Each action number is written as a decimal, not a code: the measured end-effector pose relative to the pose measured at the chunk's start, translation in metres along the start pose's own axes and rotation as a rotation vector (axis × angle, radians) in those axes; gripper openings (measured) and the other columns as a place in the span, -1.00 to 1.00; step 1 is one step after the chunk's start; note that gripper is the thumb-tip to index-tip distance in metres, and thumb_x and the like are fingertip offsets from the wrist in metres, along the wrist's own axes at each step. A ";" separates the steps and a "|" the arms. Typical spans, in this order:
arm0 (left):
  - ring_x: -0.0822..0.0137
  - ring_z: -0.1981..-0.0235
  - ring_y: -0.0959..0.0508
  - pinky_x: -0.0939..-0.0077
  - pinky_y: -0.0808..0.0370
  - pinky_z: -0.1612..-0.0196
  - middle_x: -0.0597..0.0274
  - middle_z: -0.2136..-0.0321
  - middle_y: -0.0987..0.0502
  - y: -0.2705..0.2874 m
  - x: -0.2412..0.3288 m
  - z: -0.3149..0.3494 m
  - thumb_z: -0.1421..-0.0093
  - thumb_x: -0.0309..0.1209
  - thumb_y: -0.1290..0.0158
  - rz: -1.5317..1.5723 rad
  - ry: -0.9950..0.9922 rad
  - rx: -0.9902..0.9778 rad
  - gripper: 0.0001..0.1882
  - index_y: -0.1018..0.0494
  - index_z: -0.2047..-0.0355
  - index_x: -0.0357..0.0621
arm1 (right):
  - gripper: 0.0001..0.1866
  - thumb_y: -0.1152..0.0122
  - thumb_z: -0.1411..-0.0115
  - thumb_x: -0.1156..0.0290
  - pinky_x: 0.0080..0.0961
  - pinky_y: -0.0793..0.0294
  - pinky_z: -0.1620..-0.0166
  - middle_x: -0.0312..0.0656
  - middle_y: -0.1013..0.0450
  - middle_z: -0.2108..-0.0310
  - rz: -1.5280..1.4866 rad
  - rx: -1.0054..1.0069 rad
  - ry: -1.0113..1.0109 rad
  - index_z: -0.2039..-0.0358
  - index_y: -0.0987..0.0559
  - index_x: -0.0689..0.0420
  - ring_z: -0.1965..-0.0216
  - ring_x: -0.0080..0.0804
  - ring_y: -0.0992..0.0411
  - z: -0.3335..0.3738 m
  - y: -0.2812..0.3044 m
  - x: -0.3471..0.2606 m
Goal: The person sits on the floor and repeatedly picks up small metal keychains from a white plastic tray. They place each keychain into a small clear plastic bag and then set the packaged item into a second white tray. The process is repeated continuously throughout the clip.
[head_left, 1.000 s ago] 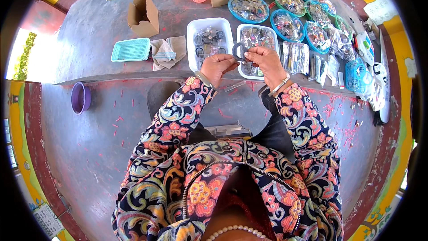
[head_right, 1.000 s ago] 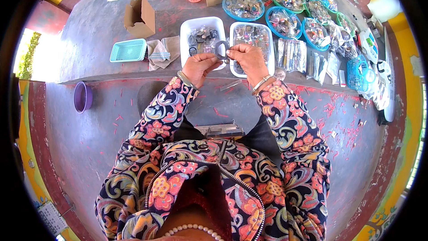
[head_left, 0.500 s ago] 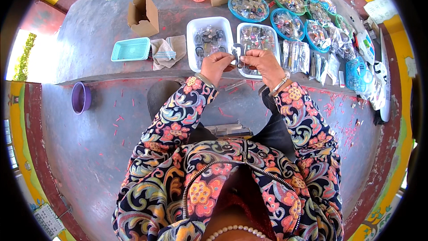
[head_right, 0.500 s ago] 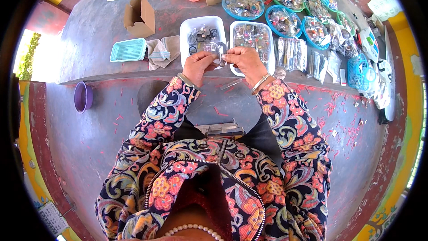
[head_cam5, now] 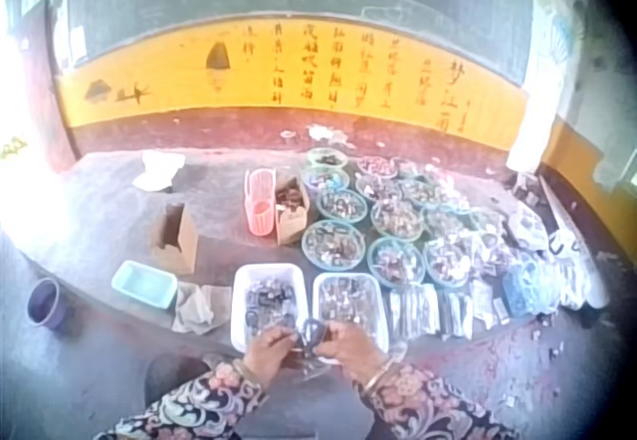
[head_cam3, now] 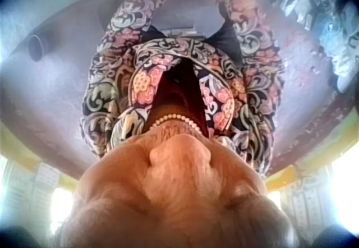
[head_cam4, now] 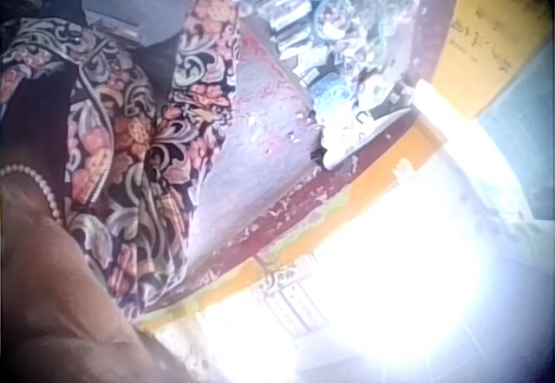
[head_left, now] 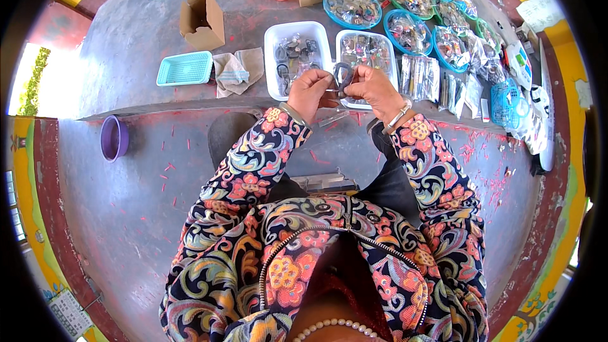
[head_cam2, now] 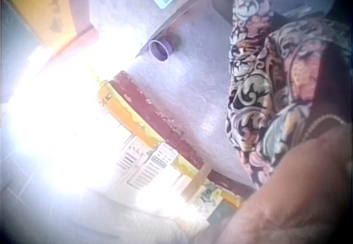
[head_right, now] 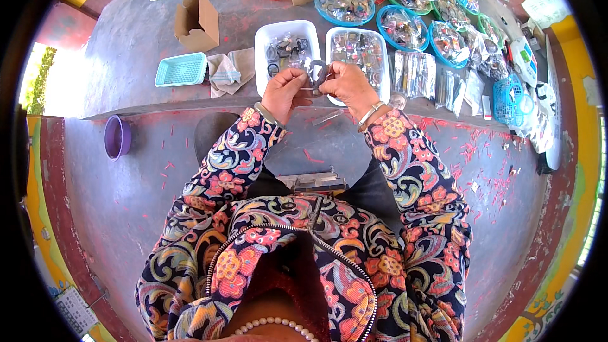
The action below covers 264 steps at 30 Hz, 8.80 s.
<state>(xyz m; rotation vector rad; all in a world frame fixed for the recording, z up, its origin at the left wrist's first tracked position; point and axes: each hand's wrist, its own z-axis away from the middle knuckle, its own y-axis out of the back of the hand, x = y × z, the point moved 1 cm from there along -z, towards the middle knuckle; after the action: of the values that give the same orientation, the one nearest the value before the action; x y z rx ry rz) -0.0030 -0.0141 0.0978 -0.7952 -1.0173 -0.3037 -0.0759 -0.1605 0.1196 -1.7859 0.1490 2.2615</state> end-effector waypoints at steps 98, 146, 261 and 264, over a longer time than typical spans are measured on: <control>0.31 0.38 -0.52 0.53 -0.39 0.21 0.06 0.49 -0.52 -0.001 0.007 0.007 0.15 -0.56 -0.08 -0.207 0.237 -0.246 -0.77 -0.44 0.40 -0.38 | -0.84 -0.17 0.03 0.45 -0.72 -0.29 0.42 -0.30 -0.44 0.56 -0.053 0.085 0.058 0.48 -0.55 0.31 0.51 -0.66 -0.32 0.002 -0.010 -0.013; 0.48 0.65 -0.39 0.60 -0.30 0.58 0.29 0.65 -0.43 0.108 -0.074 -0.024 0.00 -0.30 -0.08 -0.318 0.458 0.157 -0.79 -0.37 0.49 -0.19 | -0.83 -0.03 -0.07 0.44 -0.75 -0.26 0.42 -0.32 -0.44 0.51 0.129 0.113 0.137 0.35 -0.51 0.21 0.49 -0.66 -0.35 0.005 0.004 -0.032; 0.37 0.46 -0.54 0.68 -0.48 0.46 0.13 0.48 -0.49 0.013 -0.008 0.011 -0.16 -0.39 0.12 -0.051 0.095 -0.100 -0.78 -0.41 0.42 -0.34 | -0.85 -0.14 0.02 0.41 -0.73 -0.28 0.48 -0.32 -0.41 0.61 0.069 -0.102 -0.144 0.50 -0.52 0.25 0.59 -0.65 -0.31 0.005 0.008 -0.004; 0.37 0.46 -0.54 0.69 -0.48 0.49 0.16 0.49 -0.50 0.012 -0.007 0.012 -0.17 -0.36 0.12 -0.098 0.094 -0.117 -0.76 -0.42 0.42 -0.32 | -0.86 -0.14 0.05 0.44 -0.71 -0.28 0.49 -0.32 -0.40 0.63 0.058 -0.095 -0.111 0.53 -0.51 0.26 0.60 -0.64 -0.31 0.001 0.008 0.005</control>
<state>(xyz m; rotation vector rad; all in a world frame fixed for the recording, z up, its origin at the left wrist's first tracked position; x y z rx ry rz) -0.0073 0.0023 0.0898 -0.8300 -0.9579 -0.4835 -0.0796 -0.1676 0.1144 -1.7167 0.0741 2.4400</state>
